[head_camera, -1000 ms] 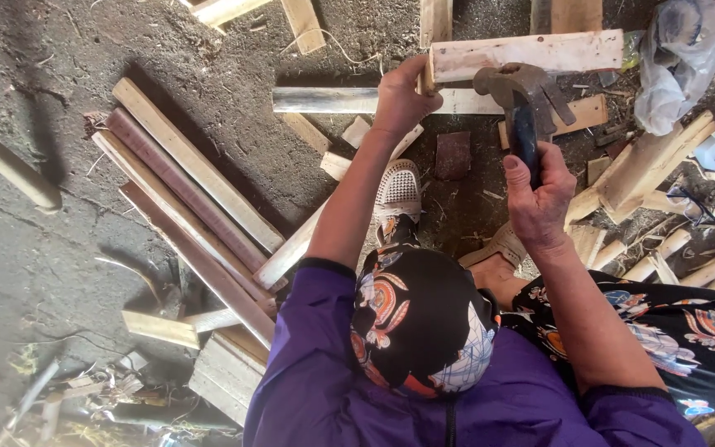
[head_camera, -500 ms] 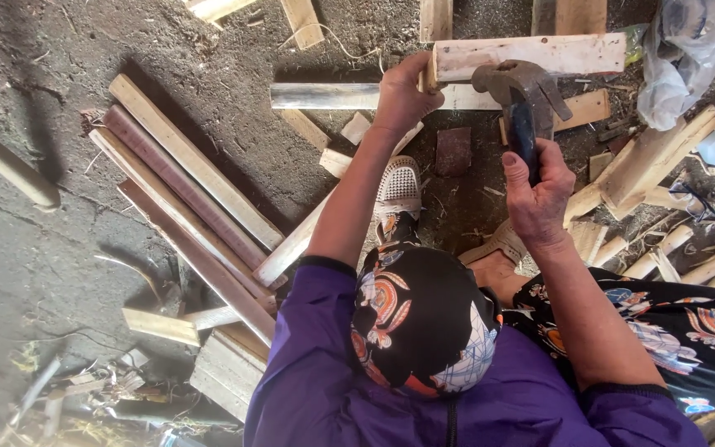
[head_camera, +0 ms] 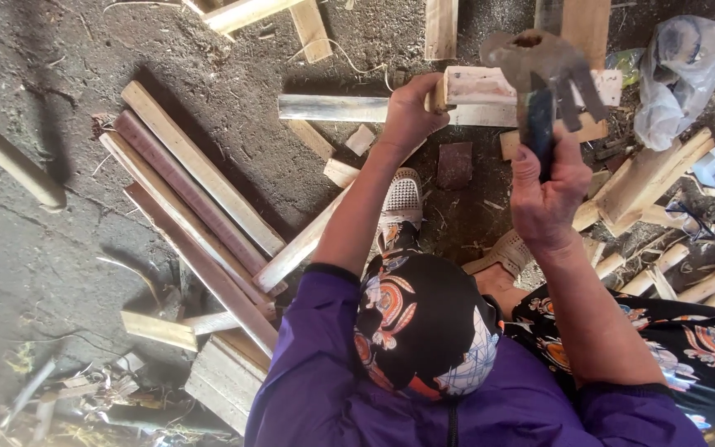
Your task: The person is hammering nails into wooden slats to assemble a furniture frame on a workshop floor.
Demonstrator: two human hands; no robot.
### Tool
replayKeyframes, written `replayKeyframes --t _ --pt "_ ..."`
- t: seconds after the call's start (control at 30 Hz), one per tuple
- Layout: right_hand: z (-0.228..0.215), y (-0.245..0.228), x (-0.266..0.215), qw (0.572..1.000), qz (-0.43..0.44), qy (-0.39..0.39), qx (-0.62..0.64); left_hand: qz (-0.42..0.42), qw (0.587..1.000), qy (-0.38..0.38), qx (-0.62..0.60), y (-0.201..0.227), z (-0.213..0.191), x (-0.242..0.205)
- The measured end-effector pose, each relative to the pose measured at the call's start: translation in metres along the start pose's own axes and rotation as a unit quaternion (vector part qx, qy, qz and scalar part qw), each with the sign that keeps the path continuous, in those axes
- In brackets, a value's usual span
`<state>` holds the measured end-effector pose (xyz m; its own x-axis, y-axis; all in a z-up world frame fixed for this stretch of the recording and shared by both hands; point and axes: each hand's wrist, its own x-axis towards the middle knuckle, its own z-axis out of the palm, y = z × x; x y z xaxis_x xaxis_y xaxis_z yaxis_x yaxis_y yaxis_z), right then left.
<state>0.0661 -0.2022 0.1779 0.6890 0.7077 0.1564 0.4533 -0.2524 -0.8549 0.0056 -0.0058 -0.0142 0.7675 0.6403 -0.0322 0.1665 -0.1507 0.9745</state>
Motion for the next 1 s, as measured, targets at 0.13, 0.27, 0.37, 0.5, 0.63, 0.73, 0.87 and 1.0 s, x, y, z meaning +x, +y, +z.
replayKeyframes --t 0.13,0.27,0.37,0.5,0.63,0.73,0.87,1.0 --pt "0.014 0.018 0.001 0.988 0.079 -0.083 -0.102 0.04 0.998 0.022 0.044 -0.009 0.003 0.0" --pt "0.01 0.01 -0.001 0.987 0.107 -0.091 -0.082 0.003 1.0 0.014 0.009 -0.002 0.002 -0.008" --pt "0.003 0.0 0.006 0.988 0.105 -0.08 -0.076 0.012 0.999 0.021 0.031 -0.001 0.001 -0.001" --pt "-0.006 -0.019 0.009 0.999 -0.036 0.0 -0.033 0.019 1.0 0.009 0.022 -0.002 0.001 -0.003" --pt "0.009 0.004 0.001 0.994 0.015 -0.044 -0.103 0.016 1.0 0.015 0.01 -0.007 0.001 0.001" --pt "0.02 0.047 -0.014 0.997 0.042 -0.028 -0.05 0.012 0.997 0.064 0.034 -0.061 0.033 0.002" --pt "0.005 0.003 0.001 0.983 0.107 -0.093 -0.117 0.062 0.995 0.036 0.075 -0.007 0.0 -0.003" --pt "-0.007 -0.028 0.007 0.999 0.029 -0.022 -0.008 0.051 0.996 0.026 0.061 -0.017 0.006 -0.004"
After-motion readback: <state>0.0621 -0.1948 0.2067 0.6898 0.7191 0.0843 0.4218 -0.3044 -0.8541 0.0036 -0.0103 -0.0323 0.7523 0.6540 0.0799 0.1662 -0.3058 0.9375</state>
